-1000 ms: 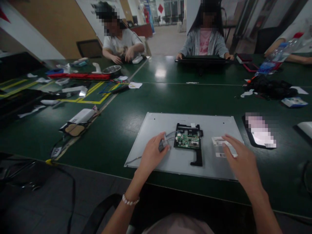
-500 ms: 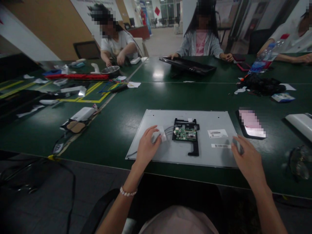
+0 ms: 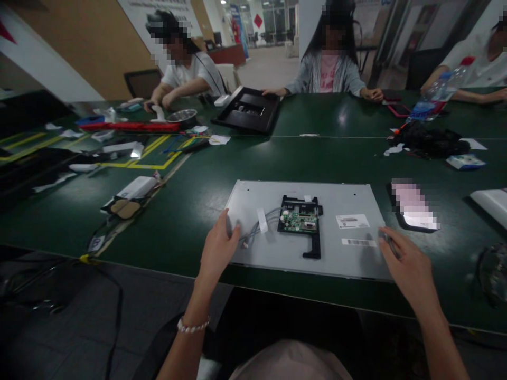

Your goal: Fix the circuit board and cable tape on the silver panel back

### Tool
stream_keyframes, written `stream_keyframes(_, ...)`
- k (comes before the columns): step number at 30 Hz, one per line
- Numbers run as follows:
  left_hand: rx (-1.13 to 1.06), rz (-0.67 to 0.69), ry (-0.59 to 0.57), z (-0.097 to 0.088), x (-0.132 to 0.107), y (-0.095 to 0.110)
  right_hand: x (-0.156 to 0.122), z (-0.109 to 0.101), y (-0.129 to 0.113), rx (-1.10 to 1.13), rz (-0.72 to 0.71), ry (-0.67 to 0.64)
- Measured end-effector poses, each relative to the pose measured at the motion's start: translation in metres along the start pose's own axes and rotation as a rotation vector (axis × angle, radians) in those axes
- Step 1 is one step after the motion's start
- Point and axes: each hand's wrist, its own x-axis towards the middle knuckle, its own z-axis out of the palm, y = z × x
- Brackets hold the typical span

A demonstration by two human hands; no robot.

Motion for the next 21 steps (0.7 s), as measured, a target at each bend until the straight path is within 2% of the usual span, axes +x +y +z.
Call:
stream_keyframes(6, 0.04, 0.012, 0.054, 0.003, 0.012, -0.012, -0.002, 0.009, -0.009, 0.021, -0.004, -0.039)
stream_keyframes(10, 0.057, 0.009, 0.17, 0.001, 0.011, -0.009, -0.005, 0.024, -0.014, -0.013, -0.214, -0.135)
stream_keyframes(12, 0.062, 0.033, 0.199, -0.001, 0.005, 0.003, -0.008, 0.032, -0.019, -0.093, -0.352, -0.202)
stream_keyframes(15, 0.034, 0.111, 0.172, 0.001, -0.011, 0.032, -0.012, 0.042, -0.032, -0.222, -0.521, -0.3)
stream_keyframes(18, 0.01, 0.23, 0.037, 0.009, -0.027, 0.066, -0.016, 0.048, -0.047, -0.31, -0.641, -0.347)
stream_keyframes(21, -0.001, 0.357, -0.113, 0.019, -0.039, 0.094, -0.016, 0.053, -0.06, -0.367, -0.702, -0.36)
